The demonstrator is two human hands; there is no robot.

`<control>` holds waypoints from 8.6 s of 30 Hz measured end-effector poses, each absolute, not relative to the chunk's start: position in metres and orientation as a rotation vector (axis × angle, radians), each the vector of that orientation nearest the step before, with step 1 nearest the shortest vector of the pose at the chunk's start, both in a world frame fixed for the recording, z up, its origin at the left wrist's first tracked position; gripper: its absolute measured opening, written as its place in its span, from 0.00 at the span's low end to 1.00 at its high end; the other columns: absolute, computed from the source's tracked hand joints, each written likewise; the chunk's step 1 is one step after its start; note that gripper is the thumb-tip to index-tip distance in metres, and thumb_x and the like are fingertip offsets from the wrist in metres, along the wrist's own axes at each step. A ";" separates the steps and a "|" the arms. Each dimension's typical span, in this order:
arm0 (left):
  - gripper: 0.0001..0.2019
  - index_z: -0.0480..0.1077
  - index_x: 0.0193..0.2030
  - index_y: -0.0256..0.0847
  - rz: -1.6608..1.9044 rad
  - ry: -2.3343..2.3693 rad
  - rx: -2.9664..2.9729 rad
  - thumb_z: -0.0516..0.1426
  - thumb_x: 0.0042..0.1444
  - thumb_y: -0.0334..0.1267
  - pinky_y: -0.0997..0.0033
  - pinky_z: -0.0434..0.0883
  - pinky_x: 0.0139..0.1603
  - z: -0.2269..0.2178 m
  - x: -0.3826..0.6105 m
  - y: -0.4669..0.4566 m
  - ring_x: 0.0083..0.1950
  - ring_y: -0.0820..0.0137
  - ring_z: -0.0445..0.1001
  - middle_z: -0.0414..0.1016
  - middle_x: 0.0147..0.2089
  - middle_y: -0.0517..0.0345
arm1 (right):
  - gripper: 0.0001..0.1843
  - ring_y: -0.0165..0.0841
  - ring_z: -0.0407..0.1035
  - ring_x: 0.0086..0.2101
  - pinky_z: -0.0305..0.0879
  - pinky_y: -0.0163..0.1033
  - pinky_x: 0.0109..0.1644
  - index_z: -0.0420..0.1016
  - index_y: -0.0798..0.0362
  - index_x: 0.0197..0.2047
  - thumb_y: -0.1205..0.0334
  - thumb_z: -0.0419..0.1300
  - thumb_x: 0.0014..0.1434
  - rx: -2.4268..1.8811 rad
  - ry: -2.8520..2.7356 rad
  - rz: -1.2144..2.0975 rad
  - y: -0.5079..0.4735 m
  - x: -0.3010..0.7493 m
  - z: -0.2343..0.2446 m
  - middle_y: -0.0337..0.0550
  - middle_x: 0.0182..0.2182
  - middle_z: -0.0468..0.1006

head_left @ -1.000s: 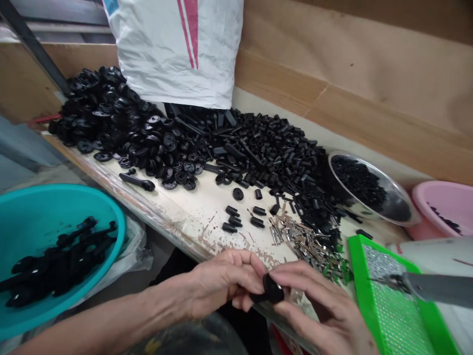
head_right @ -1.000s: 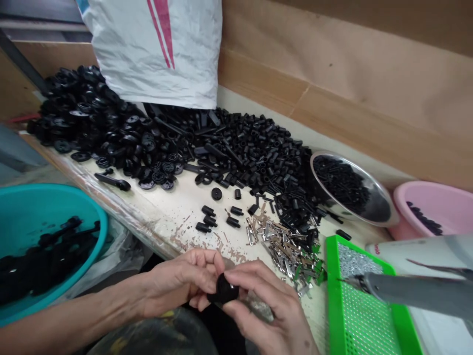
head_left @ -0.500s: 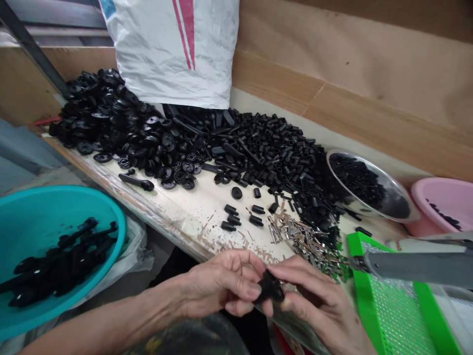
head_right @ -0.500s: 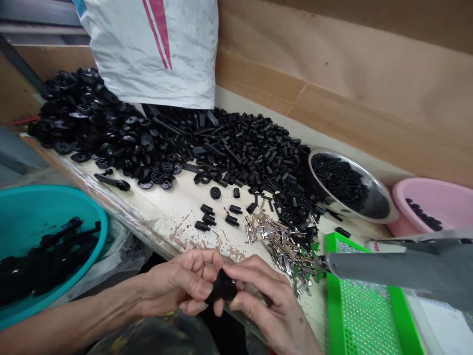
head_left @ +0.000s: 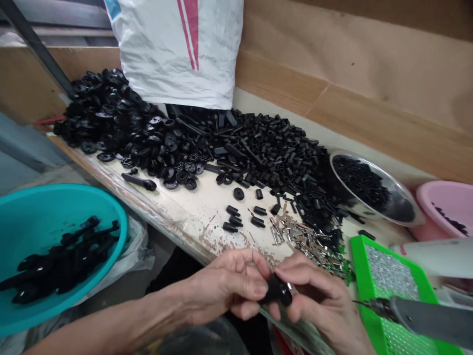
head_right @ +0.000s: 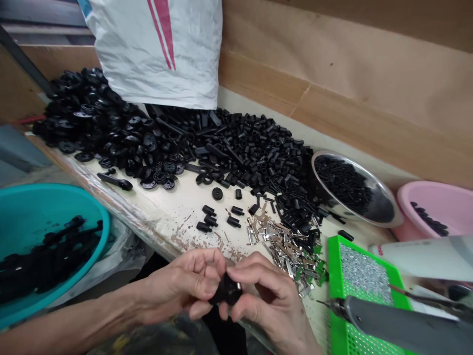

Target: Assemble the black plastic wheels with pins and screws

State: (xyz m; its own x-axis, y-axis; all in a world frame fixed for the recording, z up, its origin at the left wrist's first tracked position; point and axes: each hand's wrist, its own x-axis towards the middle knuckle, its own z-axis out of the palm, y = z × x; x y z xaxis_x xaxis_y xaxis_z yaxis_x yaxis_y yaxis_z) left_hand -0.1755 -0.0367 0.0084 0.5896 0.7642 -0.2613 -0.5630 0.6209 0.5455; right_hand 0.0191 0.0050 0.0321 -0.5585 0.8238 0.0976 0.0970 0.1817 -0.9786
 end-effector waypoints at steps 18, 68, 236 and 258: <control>0.07 0.61 0.29 0.40 1.032 1.112 1.090 0.56 0.54 0.29 0.74 0.52 0.28 0.024 -0.167 -0.042 0.27 0.77 0.54 0.57 0.24 0.67 | 0.11 0.30 0.68 0.29 0.66 0.31 0.30 0.81 0.43 0.43 0.55 0.67 0.55 -1.098 -1.714 1.372 0.001 0.019 0.014 0.40 0.32 0.72; 0.09 0.69 0.34 0.33 0.848 0.502 0.404 0.62 0.52 0.38 0.83 0.57 0.14 0.013 -0.161 -0.036 0.15 0.81 0.64 0.74 0.26 0.54 | 0.14 0.30 0.71 0.37 0.69 0.29 0.39 0.77 0.38 0.50 0.58 0.62 0.61 -0.964 -1.875 1.263 -0.007 0.038 0.013 0.38 0.37 0.75; 0.09 0.71 0.38 0.36 0.863 0.817 0.692 0.62 0.53 0.38 0.78 0.53 0.24 0.002 -0.173 -0.059 0.22 0.80 0.61 0.68 0.27 0.62 | 0.14 0.29 0.71 0.26 0.68 0.29 0.27 0.80 0.43 0.45 0.60 0.68 0.54 -1.074 -1.869 1.050 -0.047 0.023 0.011 0.36 0.26 0.74; 0.16 0.74 0.51 0.40 0.924 0.888 0.801 0.62 0.54 0.38 0.78 0.62 0.28 -0.001 -0.173 -0.054 0.27 0.78 0.65 0.73 0.37 0.56 | 0.06 0.30 0.75 0.33 0.70 0.30 0.38 0.73 0.50 0.33 0.70 0.58 0.59 -1.074 -1.968 0.743 -0.038 0.006 0.018 0.40 0.32 0.78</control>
State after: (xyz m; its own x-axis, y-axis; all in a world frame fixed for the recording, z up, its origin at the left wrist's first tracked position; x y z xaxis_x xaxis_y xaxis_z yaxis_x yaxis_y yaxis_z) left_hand -0.1733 -0.0543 -0.0012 0.3240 0.9030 -0.2821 -0.3175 0.3847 0.8667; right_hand 0.0062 -0.0384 0.0180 -0.3576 0.8694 0.3409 0.4273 0.4769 -0.7681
